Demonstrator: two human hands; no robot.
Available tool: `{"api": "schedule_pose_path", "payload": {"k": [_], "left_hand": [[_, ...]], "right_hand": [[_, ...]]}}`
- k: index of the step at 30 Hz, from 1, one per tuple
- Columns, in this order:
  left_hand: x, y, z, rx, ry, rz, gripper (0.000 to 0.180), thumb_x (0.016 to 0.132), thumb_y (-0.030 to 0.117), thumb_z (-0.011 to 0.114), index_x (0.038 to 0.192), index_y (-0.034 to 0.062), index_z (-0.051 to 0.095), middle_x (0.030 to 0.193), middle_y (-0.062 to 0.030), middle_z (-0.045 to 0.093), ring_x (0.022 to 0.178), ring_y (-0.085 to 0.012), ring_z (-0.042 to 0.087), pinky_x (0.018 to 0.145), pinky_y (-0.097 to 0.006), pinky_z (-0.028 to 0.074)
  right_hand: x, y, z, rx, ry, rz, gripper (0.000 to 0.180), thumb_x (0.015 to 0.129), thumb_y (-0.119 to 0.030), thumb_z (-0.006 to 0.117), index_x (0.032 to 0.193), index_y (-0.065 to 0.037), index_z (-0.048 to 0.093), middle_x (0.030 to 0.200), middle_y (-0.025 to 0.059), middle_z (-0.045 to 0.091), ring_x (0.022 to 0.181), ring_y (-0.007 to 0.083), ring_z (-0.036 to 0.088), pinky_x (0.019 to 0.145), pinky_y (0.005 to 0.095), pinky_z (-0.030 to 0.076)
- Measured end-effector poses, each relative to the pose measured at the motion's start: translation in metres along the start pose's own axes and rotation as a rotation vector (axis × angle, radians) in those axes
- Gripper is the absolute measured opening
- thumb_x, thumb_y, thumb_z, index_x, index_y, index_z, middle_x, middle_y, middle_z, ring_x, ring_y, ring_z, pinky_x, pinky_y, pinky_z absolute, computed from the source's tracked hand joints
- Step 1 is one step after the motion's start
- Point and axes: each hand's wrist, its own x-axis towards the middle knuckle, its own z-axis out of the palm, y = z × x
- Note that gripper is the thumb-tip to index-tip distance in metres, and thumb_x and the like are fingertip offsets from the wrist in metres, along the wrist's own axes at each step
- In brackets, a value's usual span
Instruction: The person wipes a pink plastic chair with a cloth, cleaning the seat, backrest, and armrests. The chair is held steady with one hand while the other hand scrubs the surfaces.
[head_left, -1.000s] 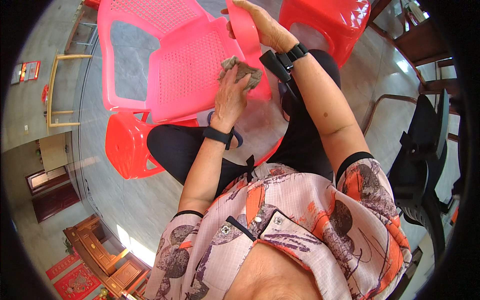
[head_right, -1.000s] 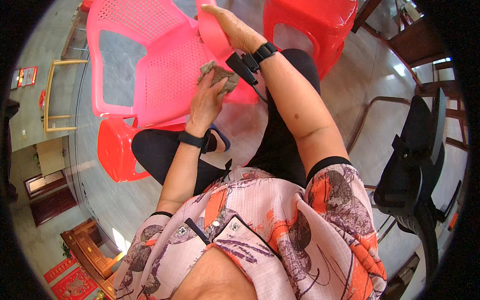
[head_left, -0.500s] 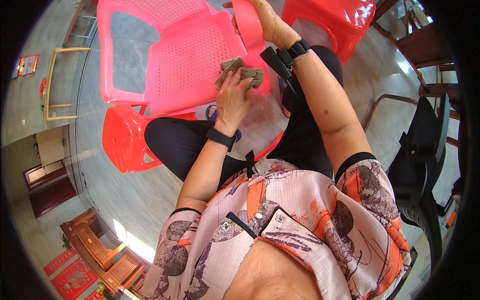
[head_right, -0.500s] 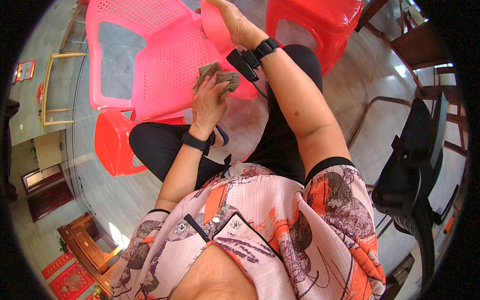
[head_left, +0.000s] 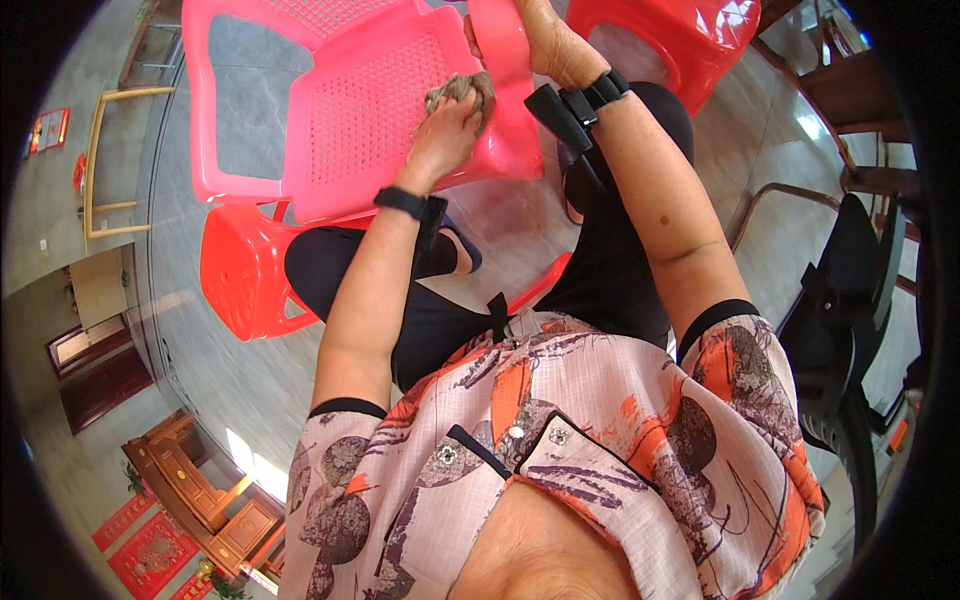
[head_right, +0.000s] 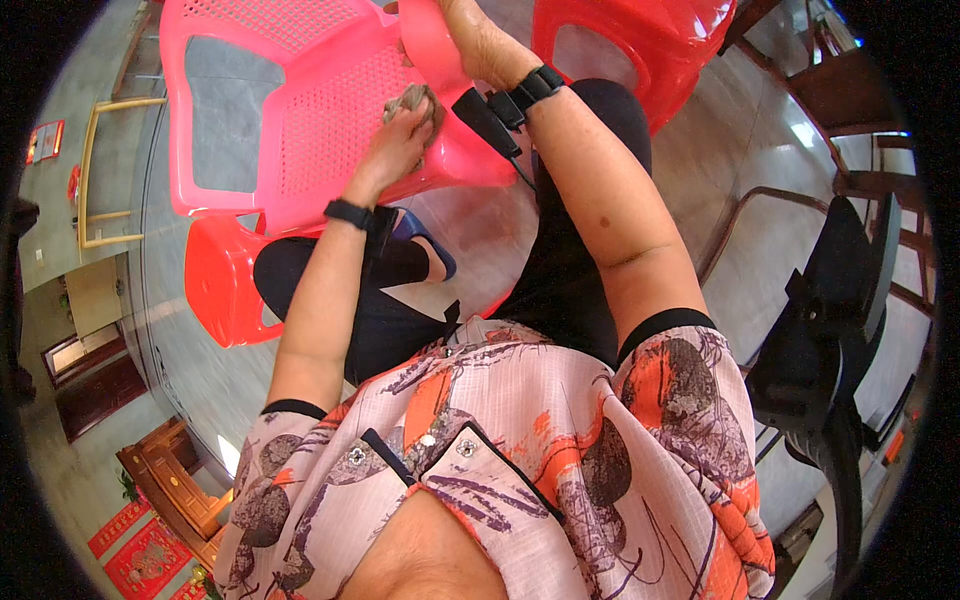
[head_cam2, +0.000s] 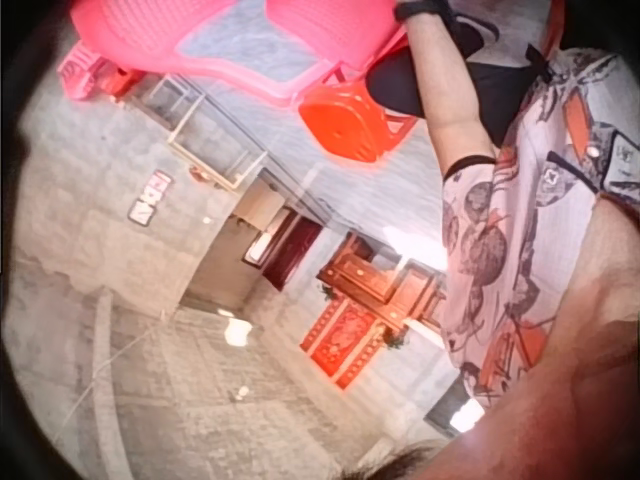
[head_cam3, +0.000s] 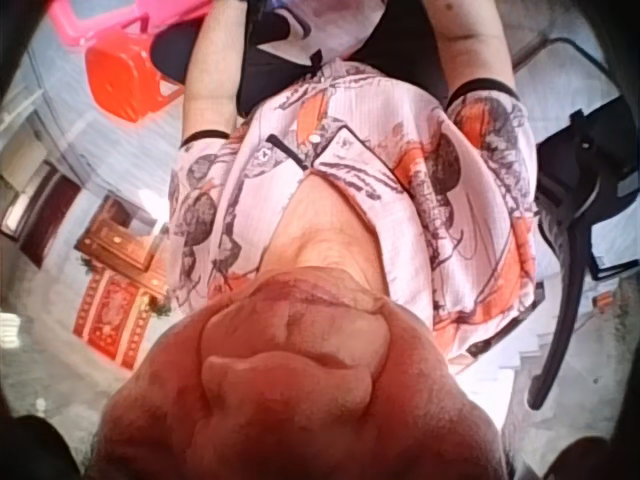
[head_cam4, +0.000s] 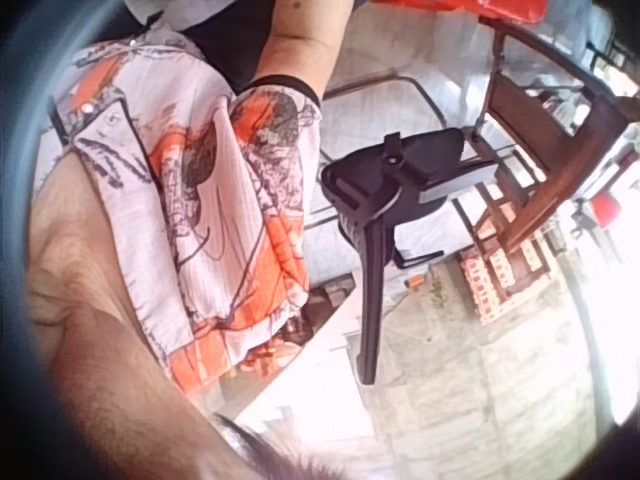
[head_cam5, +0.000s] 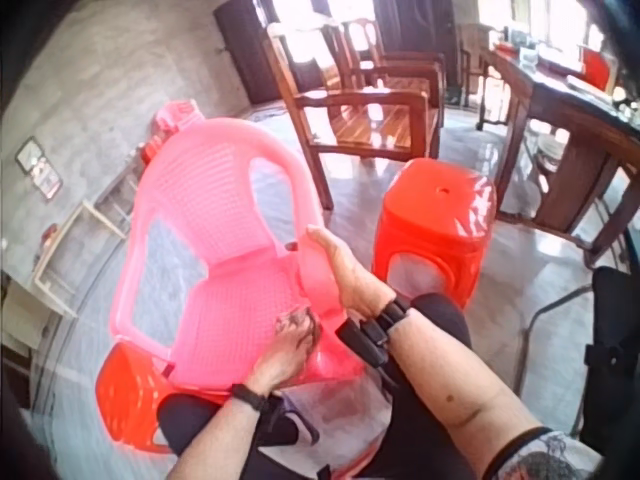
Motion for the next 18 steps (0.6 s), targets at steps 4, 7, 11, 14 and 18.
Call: {"api": "schedule_pose_path", "payload": {"k": [4,7,11,14,18], "left_hand": [[0.067,-0.043,0.016,0.342,0.035,0.144,0.041,0.1,0.023,0.05,0.135,0.003,0.057,0.123,-0.0252,0.064,0.115,-0.0459,0.059,0.098,-0.053,0.047],[0.083,-0.052,0.018,0.303,0.049,-0.038,0.047,0.099,0.028,0.051,0.141,0.0059,0.052,0.125,-0.0238,0.065,0.118,-0.0451,0.058,0.099,-0.052,0.047],[0.068,-0.023,0.004,0.149,0.066,-0.062,0.045,0.098,0.031,0.052,0.138,0.0087,0.053,0.116,-0.0254,0.067,0.11,-0.0476,0.061,0.093,-0.057,0.049],[0.015,0.014,0.005,0.067,0.093,-0.086,0.034,0.099,0.019,0.051,0.129,0.0103,0.063,0.111,-0.0281,0.067,0.107,-0.0468,0.063,0.088,-0.055,0.051],[-0.067,0.041,-0.001,0.021,0.227,0.068,0.04,0.095,0.007,0.057,0.135,0.0053,0.06,0.125,-0.0282,0.063,0.125,-0.0471,0.056,0.104,-0.051,0.046]], "right_hand": [[0.004,-0.001,-0.004,0.029,-0.094,-0.011,0.047,0.1,-0.048,0.055,0.115,-0.004,0.068,0.108,0.0091,0.073,0.095,0.024,0.069,0.091,0.0375,0.054],[0.007,-0.002,-0.01,0.151,-0.219,0.069,0.049,0.101,-0.048,0.054,0.115,-0.003,0.067,0.107,0.0114,0.073,0.09,0.0259,0.07,0.085,0.0385,0.057],[0.011,-0.003,-0.016,0.134,-0.238,0.101,0.052,0.101,-0.049,0.053,0.113,-0.001,0.067,0.102,0.0127,0.074,0.085,0.0262,0.071,0.079,0.04,0.059],[0.014,0.0,-0.018,0.13,-0.179,0.082,0.052,0.101,-0.05,0.053,0.112,-0.001,0.067,0.099,0.0119,0.074,0.083,0.0253,0.071,0.076,0.0397,0.059],[0.015,0.001,-0.019,0.112,-0.204,0.082,0.051,0.1,-0.05,0.053,0.109,-0.002,0.067,0.096,0.0104,0.073,0.079,0.0241,0.07,0.072,0.038,0.058]]}}
